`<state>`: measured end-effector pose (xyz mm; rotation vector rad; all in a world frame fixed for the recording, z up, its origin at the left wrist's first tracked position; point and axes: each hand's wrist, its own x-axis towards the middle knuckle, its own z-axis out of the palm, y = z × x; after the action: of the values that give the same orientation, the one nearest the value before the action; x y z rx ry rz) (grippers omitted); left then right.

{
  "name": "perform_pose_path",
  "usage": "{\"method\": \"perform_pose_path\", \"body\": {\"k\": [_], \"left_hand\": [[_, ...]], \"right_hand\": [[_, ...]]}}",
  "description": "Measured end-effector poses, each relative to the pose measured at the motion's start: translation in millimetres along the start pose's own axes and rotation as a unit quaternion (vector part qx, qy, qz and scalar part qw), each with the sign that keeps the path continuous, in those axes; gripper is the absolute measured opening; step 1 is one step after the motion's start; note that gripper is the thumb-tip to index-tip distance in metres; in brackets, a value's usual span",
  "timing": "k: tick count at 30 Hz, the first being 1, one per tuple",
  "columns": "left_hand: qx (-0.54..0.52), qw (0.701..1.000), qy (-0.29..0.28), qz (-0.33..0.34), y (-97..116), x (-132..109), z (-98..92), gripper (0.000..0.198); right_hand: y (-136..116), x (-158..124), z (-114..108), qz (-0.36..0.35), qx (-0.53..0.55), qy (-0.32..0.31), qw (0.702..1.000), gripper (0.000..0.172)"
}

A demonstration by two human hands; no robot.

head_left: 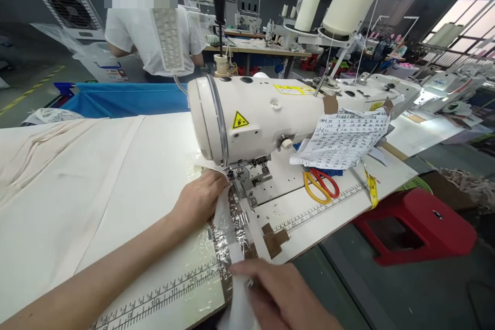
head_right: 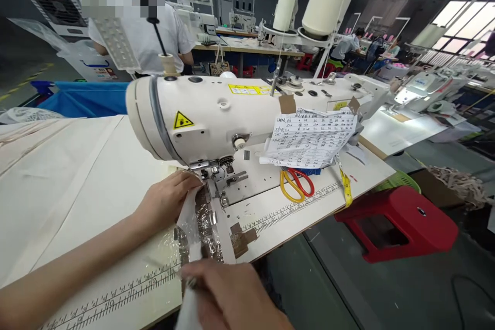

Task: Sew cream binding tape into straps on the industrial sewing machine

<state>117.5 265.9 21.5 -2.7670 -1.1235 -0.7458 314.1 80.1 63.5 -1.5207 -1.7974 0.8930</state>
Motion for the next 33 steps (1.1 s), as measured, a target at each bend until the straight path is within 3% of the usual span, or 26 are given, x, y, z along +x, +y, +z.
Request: {"method": "perform_pose_path", "body": {"k": [4,8,11,20,33], "left_hand": [[-0.105,0.994,0.012,-0.037,-9,-2,3.3,0.032],[-0.160,0.986,0.011,-0.038,-11,1,0.7,0.029],[-0.184,0.982,0.021,-0.036,-11,2,-1.1,0.025],[-0.185,0.982,-0.008,-0.042,-13,3,-6.0,0.029],[-0.171,0.984,0.024,-0.032,-12,2,2.4,0.022]], "right_hand": [[31,25,-4,-0.028,-0.070,0.005,0.997,0.035],[35,48,2,-0.031,-0.159,0.098,0.982,0.036],[32,60,12,-0.066,-0.190,0.118,0.972,0.032],[31,80,25,-0.113,-0.214,0.145,0.959,0.031],[33,85,31,-0.105,-0.234,0.144,0.956,0.028]]}}
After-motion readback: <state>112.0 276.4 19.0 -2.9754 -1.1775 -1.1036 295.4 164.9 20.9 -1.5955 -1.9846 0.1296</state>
